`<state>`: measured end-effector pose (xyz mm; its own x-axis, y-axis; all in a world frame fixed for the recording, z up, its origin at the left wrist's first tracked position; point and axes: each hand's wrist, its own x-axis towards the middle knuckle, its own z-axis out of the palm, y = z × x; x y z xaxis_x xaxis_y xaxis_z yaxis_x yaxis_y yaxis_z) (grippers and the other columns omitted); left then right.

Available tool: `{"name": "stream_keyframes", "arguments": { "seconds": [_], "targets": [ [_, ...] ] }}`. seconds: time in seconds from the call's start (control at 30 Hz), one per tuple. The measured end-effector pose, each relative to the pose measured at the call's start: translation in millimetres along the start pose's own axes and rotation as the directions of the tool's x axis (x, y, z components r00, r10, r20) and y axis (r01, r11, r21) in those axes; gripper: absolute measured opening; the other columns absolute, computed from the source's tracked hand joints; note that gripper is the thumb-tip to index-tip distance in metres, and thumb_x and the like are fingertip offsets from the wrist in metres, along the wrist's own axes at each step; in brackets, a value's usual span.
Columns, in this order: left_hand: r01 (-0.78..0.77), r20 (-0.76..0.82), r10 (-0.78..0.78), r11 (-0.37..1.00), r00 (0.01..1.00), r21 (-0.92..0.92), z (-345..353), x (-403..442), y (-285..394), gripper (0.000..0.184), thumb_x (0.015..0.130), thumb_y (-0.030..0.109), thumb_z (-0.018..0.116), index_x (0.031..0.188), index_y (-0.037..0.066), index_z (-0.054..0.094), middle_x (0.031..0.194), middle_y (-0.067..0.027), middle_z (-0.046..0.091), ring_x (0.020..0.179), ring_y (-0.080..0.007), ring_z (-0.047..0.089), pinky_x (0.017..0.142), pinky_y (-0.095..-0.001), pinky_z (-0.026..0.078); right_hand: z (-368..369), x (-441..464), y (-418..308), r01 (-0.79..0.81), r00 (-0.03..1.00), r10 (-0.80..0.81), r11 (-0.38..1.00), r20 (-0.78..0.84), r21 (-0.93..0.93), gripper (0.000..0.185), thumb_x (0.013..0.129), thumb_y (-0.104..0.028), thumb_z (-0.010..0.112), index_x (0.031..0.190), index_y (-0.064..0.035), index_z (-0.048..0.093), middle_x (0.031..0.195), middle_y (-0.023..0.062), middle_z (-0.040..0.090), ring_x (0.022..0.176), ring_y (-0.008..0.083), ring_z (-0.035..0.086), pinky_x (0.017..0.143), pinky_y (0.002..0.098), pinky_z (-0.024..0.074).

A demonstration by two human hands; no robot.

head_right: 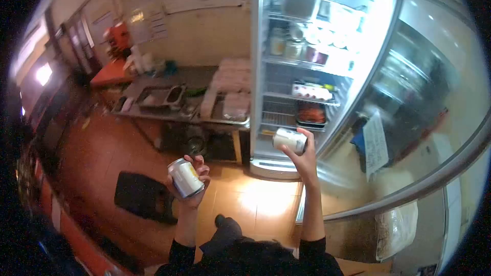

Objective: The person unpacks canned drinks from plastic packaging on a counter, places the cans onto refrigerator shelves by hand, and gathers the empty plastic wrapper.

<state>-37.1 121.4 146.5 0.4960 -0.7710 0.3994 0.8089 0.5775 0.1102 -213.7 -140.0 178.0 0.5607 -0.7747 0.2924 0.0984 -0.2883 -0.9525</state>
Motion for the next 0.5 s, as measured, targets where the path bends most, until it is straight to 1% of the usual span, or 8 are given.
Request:
{"name": "stream_keyframes", "arguments": {
  "seconds": [0.1,0.13,0.17,0.27,0.33,0.37,0.43,0.5],
  "targets": [
    [0.071,-0.058,-0.066,0.994,0.996,0.078,-28,56,-16,0.071,0.068,0.036,0.077,0.125,0.010,0.044,0.111,-0.0074,0.044,0.098,-0.0201,0.045,0.083,-0.0346,0.039,-7,58,3,0.225,0.961,-0.254,0.947,-0.106,-0.230,0.064,0.070,-0.022,0.083,0.121,-0.0058,0.048,0.113,0.0126,0.049,0.104,0.0203,0.052,0.086,0.0314,0.0480],
    [0.123,-0.080,-0.114,0.984,0.990,0.131,-36,72,-22,0.069,0.069,0.035,0.076,0.125,0.010,0.043,0.107,-0.0076,0.043,0.093,-0.0194,0.044,0.083,-0.0337,0.039,-5,73,-18,0.194,0.966,-0.226,0.955,-0.128,-0.224,0.065,0.069,-0.025,0.084,0.121,-0.0075,0.049,0.114,0.0139,0.048,0.105,0.0226,0.052,0.087,0.0336,0.0473],
    [0.179,-0.107,-0.162,0.967,0.981,0.180,-45,91,-24,0.068,0.070,0.034,0.076,0.124,0.010,0.043,0.102,-0.0077,0.042,0.089,-0.0186,0.043,0.083,-0.0328,0.039,-5,97,-16,0.298,0.918,-0.367,0.887,-0.148,-0.353,0.065,0.069,-0.027,0.084,0.121,-0.0089,0.049,0.113,0.0141,0.050,0.104,0.0245,0.053,0.087,0.0357,0.0470],
    [0.375,-0.260,-0.299,0.866,0.918,0.330,-80,148,-26,0.071,0.072,0.029,0.070,0.130,0.003,0.038,0.096,-0.0123,0.057,0.087,-0.0246,0.061,0.072,-0.0350,0.056,8,168,-43,0.410,0.847,-0.522,0.759,-0.098,-0.506,0.066,0.066,-0.025,0.084,0.120,-0.0076,0.050,0.109,0.0141,0.053,0.100,0.0282,0.056,0.085,0.0373,0.0469],
    [0.436,-0.233,-0.385,0.868,0.893,0.237,-93,193,-35,0.071,0.075,0.029,0.067,0.134,0.003,0.036,0.099,-0.0133,0.059,0.088,-0.0268,0.064,0.071,-0.0354,0.058,18,225,-47,0.492,0.779,-0.626,0.652,-0.042,-0.576,0.068,0.064,-0.021,0.084,0.121,-0.0057,0.050,0.108,0.0161,0.055,0.097,0.0312,0.058,0.083,0.0393,0.0475],
    [0.457,-0.228,-0.413,0.866,0.882,0.202,-92,211,-39,0.070,0.075,0.030,0.067,0.132,0.003,0.038,0.100,-0.0138,0.059,0.086,-0.0261,0.065,0.071,-0.0360,0.059,22,249,-48,0.471,0.801,-0.598,0.653,-0.023,-0.593,0.067,0.065,-0.017,0.082,0.121,-0.0048,0.049,0.108,0.0169,0.056,0.099,0.0311,0.058,0.083,0.0394,0.0473],
    [0.503,-0.222,-0.455,0.817,0.862,0.282,-94,248,-39,0.069,0.075,0.032,0.068,0.132,0.003,0.040,0.102,-0.0144,0.059,0.087,-0.0254,0.066,0.072,-0.0361,0.059,34,289,-54,0.408,0.898,-0.438,0.806,0.031,-0.429,0.066,0.065,-0.016,0.081,0.122,-0.0043,0.049,0.109,0.0172,0.056,0.102,0.0316,0.057,0.086,0.0405,0.0458],
    [0.522,-0.201,-0.487,0.732,0.850,0.438,-109,282,-38,0.072,0.074,0.034,0.069,0.132,0.001,0.041,0.106,-0.0150,0.060,0.089,-0.0239,0.066,0.073,-0.0350,0.059,33,325,-47,0.594,0.715,-0.660,0.400,0.230,-0.698,0.066,0.061,-0.016,0.074,0.121,-0.0061,0.049,0.103,0.0174,0.055,0.097,0.0321,0.055,0.090,0.0407,0.0423]
  ]
}}
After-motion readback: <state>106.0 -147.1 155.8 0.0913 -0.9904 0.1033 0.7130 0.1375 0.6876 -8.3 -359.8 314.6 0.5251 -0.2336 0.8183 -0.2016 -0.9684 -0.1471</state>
